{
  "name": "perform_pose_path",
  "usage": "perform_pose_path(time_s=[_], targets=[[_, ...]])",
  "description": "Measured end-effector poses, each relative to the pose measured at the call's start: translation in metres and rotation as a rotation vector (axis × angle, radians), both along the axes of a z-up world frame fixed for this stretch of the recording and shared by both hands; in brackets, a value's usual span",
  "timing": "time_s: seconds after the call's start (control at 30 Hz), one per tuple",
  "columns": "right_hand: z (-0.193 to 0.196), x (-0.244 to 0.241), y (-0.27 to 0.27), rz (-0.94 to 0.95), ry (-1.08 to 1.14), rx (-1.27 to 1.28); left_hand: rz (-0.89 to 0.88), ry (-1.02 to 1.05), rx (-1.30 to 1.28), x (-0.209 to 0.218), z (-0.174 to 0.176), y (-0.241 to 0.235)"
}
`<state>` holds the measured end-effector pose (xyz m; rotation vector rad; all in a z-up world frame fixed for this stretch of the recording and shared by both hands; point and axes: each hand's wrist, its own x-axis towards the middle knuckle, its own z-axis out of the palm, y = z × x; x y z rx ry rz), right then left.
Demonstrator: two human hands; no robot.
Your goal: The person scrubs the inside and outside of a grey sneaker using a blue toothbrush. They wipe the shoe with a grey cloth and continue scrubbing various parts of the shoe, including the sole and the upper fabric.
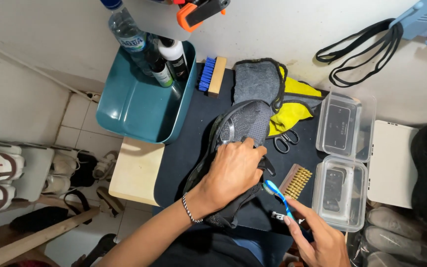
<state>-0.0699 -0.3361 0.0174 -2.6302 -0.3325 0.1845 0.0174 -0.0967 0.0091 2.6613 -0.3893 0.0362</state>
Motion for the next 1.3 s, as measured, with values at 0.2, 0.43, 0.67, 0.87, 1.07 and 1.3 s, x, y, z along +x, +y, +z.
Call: perform_pose_path(time_s=[0.2, 0.43, 0.67, 0.87, 1.07, 1.3], targets=[[0.012, 0.001, 0.008, 0.189, 0.141, 0.054, 0.026, 0.25, -0.33, 0.013, 0.003, 0.006], [-0.04, 0.003, 0.014, 0.149, 0.024, -0.139, 0.046, 0.226, -0.331, 0.005, 0.008, -0.008], [-0.026, -0.001, 0.006, 0.254, 0.08, -0.009, 0.031, 0.233, -0.336, 0.003, 0.005, -0.011], [-0.039, -0.01, 0.016, 0.37, -0.028, -0.053, 0.018, 0.197, -0.357, 0.002, -0.001, -0.007], [-0.037, -0.017, 0.025, 0.317, 0.159, -0.04, 0.018, 0.162, -0.34, -0.007, -0.008, -0.019], [-0.069, -0.012, 0.005, 0.313, 0.046, -0.249, 0.006, 0.074, -0.287, -0.007, -0.013, -0.024]])
